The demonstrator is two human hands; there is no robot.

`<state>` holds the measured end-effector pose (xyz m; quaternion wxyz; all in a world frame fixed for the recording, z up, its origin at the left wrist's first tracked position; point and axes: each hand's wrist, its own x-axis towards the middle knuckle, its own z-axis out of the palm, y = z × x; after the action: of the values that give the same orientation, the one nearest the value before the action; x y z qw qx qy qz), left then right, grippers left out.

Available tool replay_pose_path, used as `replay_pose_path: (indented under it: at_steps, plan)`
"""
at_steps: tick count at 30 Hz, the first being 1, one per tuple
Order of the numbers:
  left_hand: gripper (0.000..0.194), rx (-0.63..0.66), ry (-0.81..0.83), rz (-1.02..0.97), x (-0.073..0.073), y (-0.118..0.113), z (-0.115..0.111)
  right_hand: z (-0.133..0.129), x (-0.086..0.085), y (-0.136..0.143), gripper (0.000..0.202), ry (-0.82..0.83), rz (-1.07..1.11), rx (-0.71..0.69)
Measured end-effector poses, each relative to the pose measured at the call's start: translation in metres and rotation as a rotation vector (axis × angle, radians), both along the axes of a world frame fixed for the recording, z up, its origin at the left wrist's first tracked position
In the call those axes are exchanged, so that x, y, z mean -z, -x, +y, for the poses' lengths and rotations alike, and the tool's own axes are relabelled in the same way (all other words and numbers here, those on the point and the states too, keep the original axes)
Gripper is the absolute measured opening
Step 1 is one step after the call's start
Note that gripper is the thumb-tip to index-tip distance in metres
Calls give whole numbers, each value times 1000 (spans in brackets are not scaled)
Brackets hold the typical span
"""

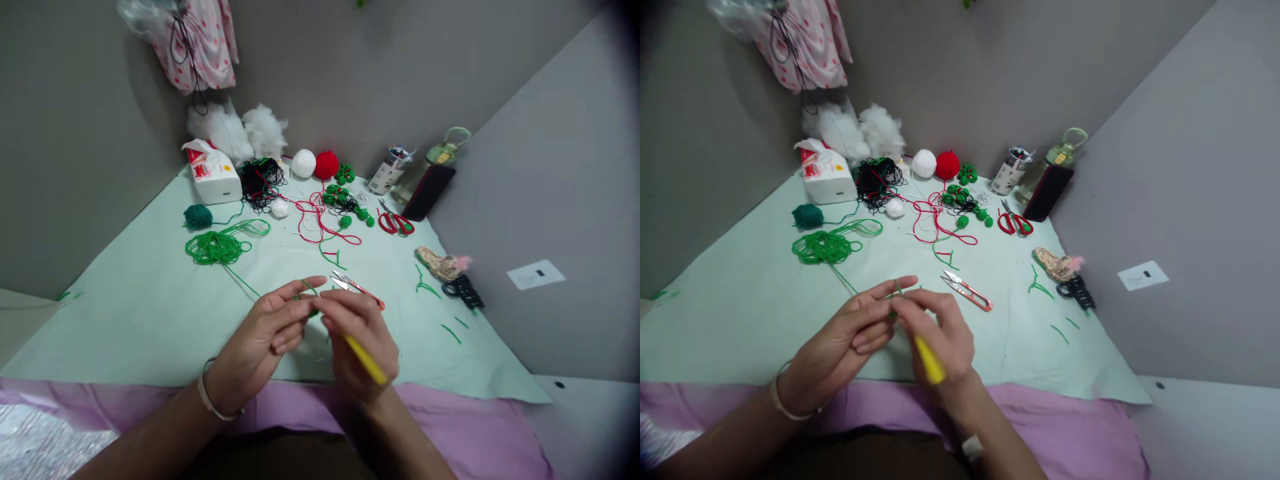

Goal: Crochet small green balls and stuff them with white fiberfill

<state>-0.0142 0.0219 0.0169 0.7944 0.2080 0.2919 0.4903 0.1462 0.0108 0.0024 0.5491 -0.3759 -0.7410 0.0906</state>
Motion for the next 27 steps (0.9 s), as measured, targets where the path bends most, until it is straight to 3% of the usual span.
replay_pose_path:
  at_steps: [4,6,11,18,27]
  plan:
    - [23,-61,-16,18,-1,3,1,7,-7,-1,22,343,421,-121]
    - [25,-70,-78,92,0,2,-1,10,-9,0,20,402,477,-203]
    - [29,-119,-183,232,5,-1,-5,11,-8,2,17,399,458,-200]
    - [33,-129,-184,237,5,2,-6,12,-13,-4,20,487,600,-340]
    - [28,-161,-225,302,2,3,-7,0,-19,-9,24,302,278,-241]
